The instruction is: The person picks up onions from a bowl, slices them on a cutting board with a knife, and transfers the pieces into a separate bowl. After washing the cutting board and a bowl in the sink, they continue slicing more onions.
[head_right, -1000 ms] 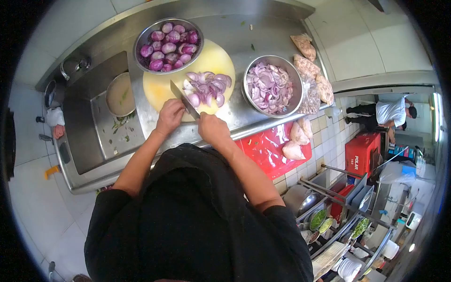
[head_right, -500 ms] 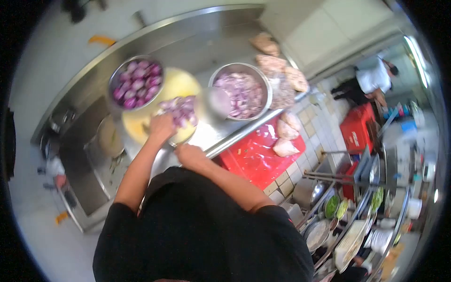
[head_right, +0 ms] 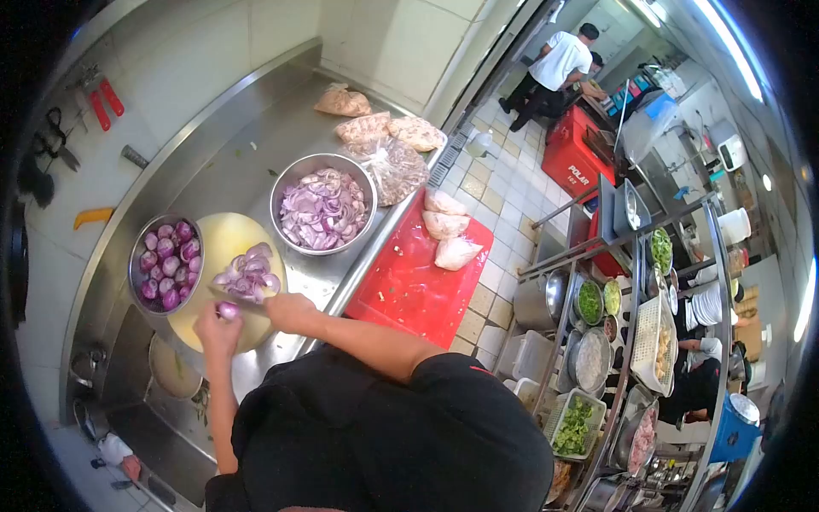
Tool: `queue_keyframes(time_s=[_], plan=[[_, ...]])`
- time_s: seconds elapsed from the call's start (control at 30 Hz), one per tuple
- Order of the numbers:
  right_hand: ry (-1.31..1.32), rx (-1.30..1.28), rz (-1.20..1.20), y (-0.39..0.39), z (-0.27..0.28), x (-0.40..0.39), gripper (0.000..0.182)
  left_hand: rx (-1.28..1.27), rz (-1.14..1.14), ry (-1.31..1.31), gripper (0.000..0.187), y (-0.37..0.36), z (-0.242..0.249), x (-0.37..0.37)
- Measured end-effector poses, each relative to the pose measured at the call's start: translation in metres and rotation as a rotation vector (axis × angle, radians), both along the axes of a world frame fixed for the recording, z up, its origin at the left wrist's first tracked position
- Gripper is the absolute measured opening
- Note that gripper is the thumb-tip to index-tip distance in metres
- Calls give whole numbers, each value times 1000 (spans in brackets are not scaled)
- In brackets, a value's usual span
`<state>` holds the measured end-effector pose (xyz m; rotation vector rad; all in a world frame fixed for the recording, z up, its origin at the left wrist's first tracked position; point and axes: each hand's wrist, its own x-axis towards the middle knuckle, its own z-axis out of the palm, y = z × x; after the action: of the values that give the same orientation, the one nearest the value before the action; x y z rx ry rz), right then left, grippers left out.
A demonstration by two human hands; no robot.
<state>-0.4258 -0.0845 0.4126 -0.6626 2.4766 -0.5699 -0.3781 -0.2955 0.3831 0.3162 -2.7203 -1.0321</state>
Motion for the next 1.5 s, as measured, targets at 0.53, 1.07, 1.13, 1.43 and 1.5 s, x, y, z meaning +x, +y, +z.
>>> queue_keyframes(time_s=[0.53, 1.07, 1.13, 1.43, 1.5], plan=[[156, 121, 94, -5, 12, 27, 28, 44, -253, 317, 23, -10, -39, 37], [181, 97, 113, -10, 10, 27, 23, -7, -231, 239, 22, -9, -47, 32], [179, 78, 105, -12, 17, 28, 24, 8, -226, 287, 23, -9, -50, 32], [158, 70, 110, -9, 15, 30, 27, 30, -170, 303, 22, -6, -53, 37], [172, 68, 121, -11, 1, 34, 27, 52, -166, 297, 22, -3, -57, 38]])
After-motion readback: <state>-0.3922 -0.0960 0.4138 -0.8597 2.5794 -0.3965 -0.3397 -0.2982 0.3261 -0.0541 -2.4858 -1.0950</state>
